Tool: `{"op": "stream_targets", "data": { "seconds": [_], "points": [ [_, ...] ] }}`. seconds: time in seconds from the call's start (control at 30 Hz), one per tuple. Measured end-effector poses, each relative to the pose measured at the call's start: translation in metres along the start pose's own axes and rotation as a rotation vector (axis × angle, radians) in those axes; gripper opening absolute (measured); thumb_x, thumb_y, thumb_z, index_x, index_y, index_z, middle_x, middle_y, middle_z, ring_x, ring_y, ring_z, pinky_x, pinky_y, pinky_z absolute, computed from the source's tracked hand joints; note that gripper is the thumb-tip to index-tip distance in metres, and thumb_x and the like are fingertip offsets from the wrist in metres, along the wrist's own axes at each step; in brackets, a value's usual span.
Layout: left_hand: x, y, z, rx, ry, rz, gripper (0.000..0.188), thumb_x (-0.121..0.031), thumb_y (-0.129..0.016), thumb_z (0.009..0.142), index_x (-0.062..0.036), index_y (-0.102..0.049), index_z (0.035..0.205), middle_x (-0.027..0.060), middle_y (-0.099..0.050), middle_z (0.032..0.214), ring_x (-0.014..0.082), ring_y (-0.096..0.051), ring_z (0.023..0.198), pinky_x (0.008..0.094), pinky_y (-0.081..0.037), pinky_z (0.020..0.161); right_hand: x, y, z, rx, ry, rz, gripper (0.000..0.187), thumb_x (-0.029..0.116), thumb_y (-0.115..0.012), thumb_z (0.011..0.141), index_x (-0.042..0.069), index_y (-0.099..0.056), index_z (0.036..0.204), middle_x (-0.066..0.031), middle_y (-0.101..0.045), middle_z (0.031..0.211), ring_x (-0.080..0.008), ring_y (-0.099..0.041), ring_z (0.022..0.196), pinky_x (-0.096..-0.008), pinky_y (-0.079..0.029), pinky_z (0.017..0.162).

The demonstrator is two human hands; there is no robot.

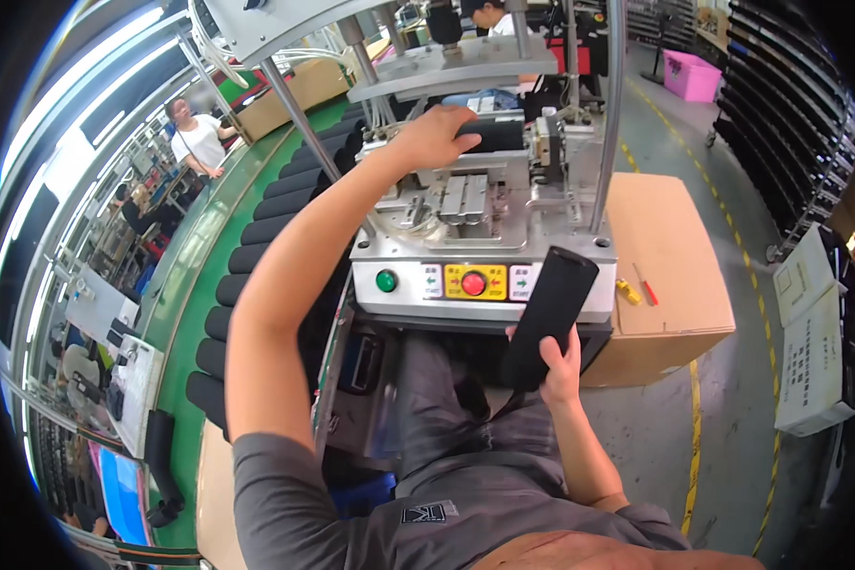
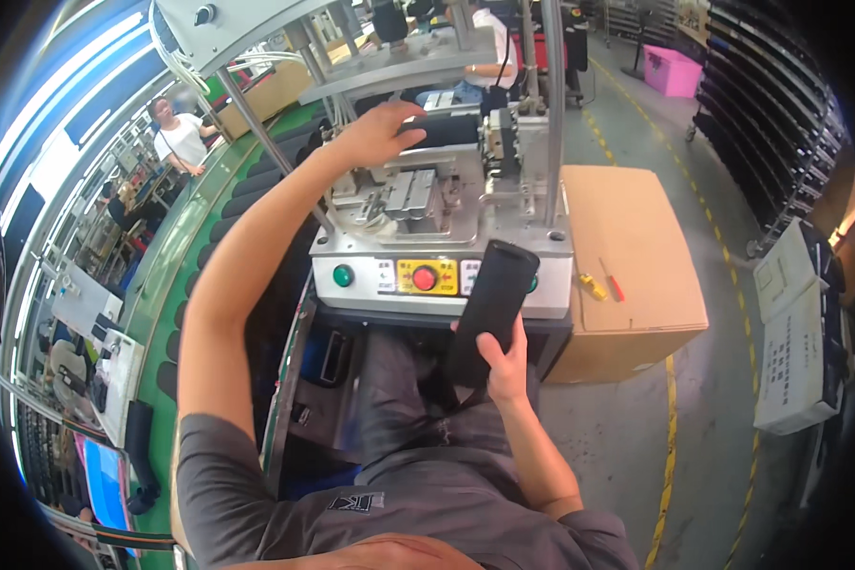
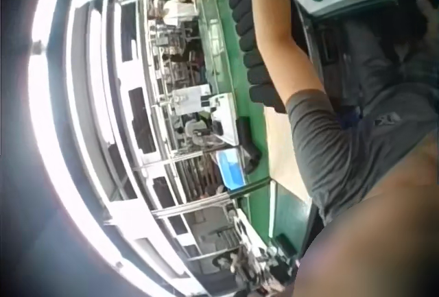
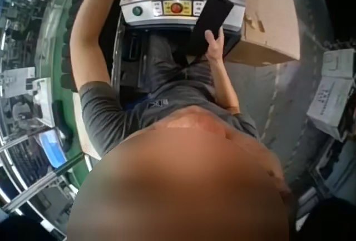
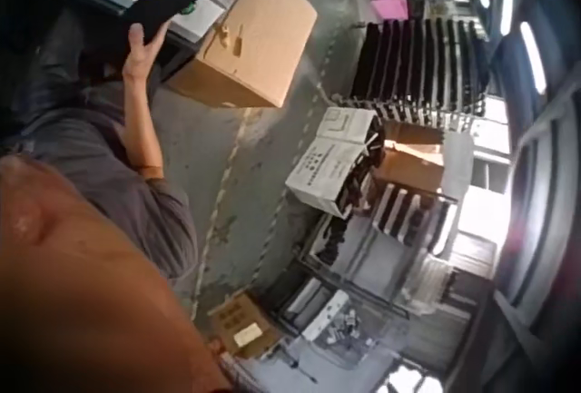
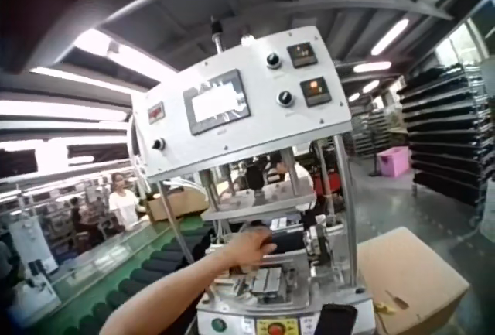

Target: Manually feeding foam components into a sealing machine on a production line.

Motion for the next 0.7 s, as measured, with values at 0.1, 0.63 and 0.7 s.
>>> {"op": "stream_targets", "data": {
  "seconds": [0.1, 0.63, 0.7],
  "points": [
    [0.057, -0.048, 0.023, 0.08, -0.009, 0.039, 0.046, -0.032, -0.074, 0.101, -0.0031, -0.068, 0.136, 0.0195, -0.075, 0.132, 0.0447, -0.068, 0.118, 0.0498, -0.055, 0.102, 0.007, 0.026, -0.013, 0.015, 0.038, 0.046, 0.06, 0.031, -0.076, 0.107, 0.005, -0.05, 0.153, -0.0172, -0.073, 0.127, -0.0375, -0.077, 0.111, -0.0454, -0.06, 0.099],
    [-0.149, -0.011, -0.204, -0.592, 0.314, -0.037, 0.074, -0.008, -0.086, 0.066, -0.002, -0.066, 0.136, 0.0173, -0.063, 0.138, 0.0397, -0.061, 0.122, 0.0475, -0.05, 0.108, 0.119, -0.042, 0.122, 0.175, 0.515, -1.215, 0.09, 0.032, -0.096, 0.079, 0.004, -0.06, 0.156, -0.0147, -0.07, 0.13, -0.0314, -0.067, 0.114, -0.0402, -0.052, 0.103],
    [-0.163, -0.03, -0.253, -0.551, 0.306, -0.236, 0.075, -0.01, -0.086, 0.064, -0.0009, -0.067, 0.136, 0.017, -0.068, 0.142, 0.0382, -0.064, 0.125, 0.0477, -0.051, 0.111, 0.127, -0.086, 0.154, 0.255, 0.681, -1.464, 0.083, 0.034, -0.093, 0.082, 0.008, -0.063, 0.155, -0.013, -0.071, 0.128, -0.0314, -0.068, 0.112, -0.0408, -0.053, 0.102]
  ]
}}
Point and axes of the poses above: each hand's wrist, its own z-axis towards the middle knuckle, its own y-axis out of the back of the hand, x = y × z, the point moved 4 cm from there along z, towards the middle knuckle
